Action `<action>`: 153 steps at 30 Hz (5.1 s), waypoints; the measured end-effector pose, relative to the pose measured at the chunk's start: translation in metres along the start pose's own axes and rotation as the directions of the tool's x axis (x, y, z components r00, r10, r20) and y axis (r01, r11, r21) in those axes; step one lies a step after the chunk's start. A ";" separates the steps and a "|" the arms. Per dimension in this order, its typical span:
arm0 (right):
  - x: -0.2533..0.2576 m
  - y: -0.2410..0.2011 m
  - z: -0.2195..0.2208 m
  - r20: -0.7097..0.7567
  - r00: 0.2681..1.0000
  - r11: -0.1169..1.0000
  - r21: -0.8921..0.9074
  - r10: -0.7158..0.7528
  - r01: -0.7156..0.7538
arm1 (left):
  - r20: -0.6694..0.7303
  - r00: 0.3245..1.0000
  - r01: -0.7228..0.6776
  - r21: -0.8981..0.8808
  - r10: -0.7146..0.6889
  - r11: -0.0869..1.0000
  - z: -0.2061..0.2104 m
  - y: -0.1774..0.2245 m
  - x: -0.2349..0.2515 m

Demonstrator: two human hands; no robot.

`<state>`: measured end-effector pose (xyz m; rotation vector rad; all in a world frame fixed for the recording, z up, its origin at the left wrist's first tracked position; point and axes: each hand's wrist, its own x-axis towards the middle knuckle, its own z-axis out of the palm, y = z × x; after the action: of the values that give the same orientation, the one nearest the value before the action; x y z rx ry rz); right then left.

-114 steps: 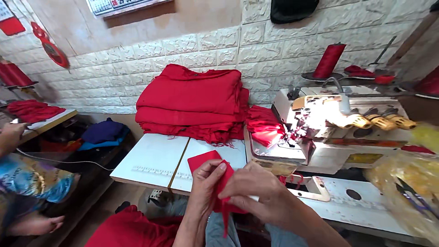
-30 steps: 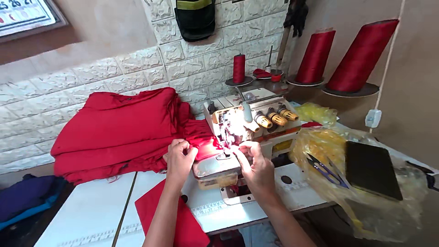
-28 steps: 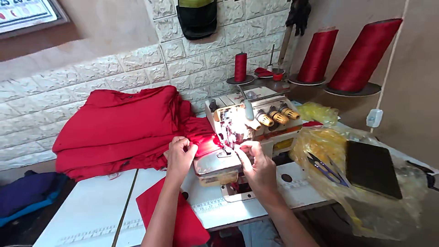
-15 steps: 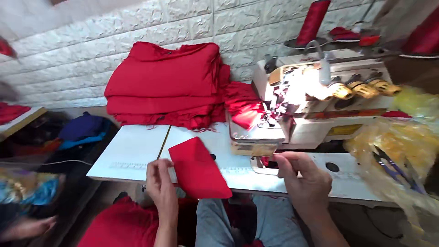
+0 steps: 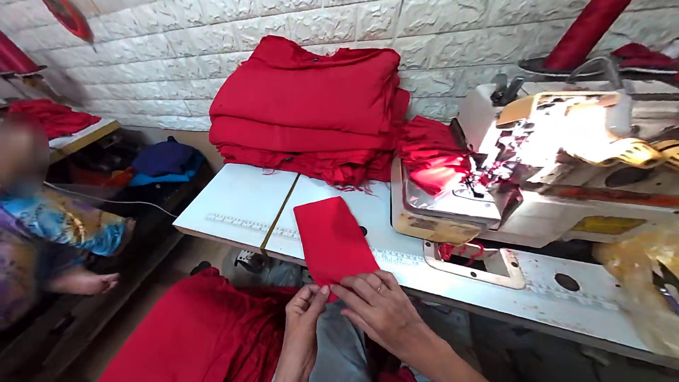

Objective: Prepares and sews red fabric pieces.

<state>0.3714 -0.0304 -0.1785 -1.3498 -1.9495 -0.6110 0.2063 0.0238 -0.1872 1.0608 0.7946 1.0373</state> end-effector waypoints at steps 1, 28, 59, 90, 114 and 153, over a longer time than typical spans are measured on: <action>-0.002 0.001 0.002 -0.038 0.999 1.000 -0.002 -0.002 0.002 | 0.007 1.000 0.025 -0.030 -0.025 0.999 0.000 0.004 -0.002; 0.022 -0.005 -0.024 0.128 0.941 0.903 0.266 0.314 -0.337 | 0.013 0.994 -0.112 0.098 0.111 0.989 -0.006 0.008 -0.007; 0.080 0.019 -0.061 0.488 0.737 0.626 0.407 0.467 -0.665 | 0.053 0.976 -0.218 0.156 0.212 0.963 0.004 -0.004 -0.006; 0.242 0.095 -0.130 0.073 0.997 0.869 0.492 0.026 -0.059 | 0.584 0.649 -0.717 0.257 0.487 0.647 0.080 0.226 0.102; 0.160 0.067 -0.123 0.042 0.942 0.864 0.385 0.334 -0.323 | 0.560 0.640 -0.743 0.278 0.526 0.609 0.032 0.208 0.093; 0.116 0.057 -0.002 0.435 0.842 0.783 0.380 0.319 -0.493 | 0.537 0.811 -0.584 0.706 0.234 0.401 -0.007 0.096 0.111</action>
<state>0.3989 0.0598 -0.0898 -1.5519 -1.7994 0.3408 0.2091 0.1438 -0.1023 2.3760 0.7417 0.7747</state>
